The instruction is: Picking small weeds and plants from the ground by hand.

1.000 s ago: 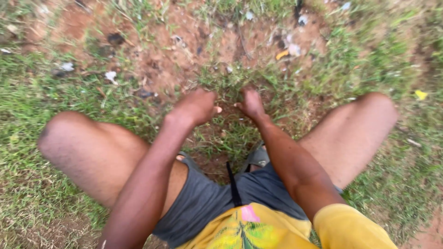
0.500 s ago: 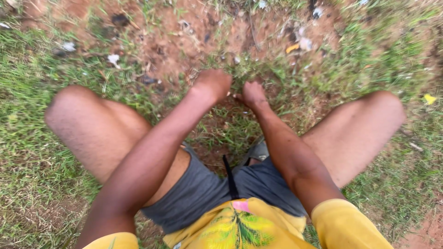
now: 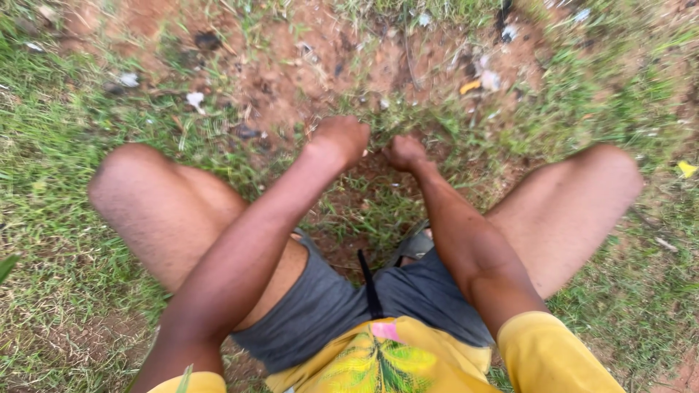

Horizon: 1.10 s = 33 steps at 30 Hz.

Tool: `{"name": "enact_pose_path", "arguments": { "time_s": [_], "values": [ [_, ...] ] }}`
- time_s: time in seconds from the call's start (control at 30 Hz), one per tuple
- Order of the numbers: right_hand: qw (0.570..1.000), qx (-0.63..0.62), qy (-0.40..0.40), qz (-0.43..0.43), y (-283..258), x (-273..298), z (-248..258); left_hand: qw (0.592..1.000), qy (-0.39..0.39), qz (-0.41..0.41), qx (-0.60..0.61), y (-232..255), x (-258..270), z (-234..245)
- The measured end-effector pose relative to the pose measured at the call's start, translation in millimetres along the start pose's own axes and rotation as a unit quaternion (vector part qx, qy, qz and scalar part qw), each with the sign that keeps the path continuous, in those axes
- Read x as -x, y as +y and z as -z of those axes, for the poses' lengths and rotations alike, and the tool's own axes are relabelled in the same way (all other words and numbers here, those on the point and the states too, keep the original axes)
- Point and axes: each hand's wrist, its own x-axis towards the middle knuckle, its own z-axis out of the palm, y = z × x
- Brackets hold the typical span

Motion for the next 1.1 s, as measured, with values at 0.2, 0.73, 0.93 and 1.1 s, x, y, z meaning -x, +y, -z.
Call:
{"name": "enact_pose_path", "arguments": {
  "time_s": [0.2, 0.73, 0.93, 1.1],
  "values": [
    [0.999, 0.007, 0.032, 0.029, -5, 14, 8, 1.0, 0.006, -0.002, 0.003, -1, 4, 2],
    [0.998, -0.058, 0.028, 0.015, 6, 9, -4, 0.999, -0.028, 0.012, 0.018, -6, 19, 15],
    [0.997, -0.078, -0.006, 0.001, 1, 18, 3, 0.999, -0.027, 0.024, 0.018, -10, 17, 15],
    [0.998, -0.067, 0.003, 0.01, 3, 13, -1, 0.999, -0.015, 0.026, 0.019, -13, 20, 17]
  ]
}}
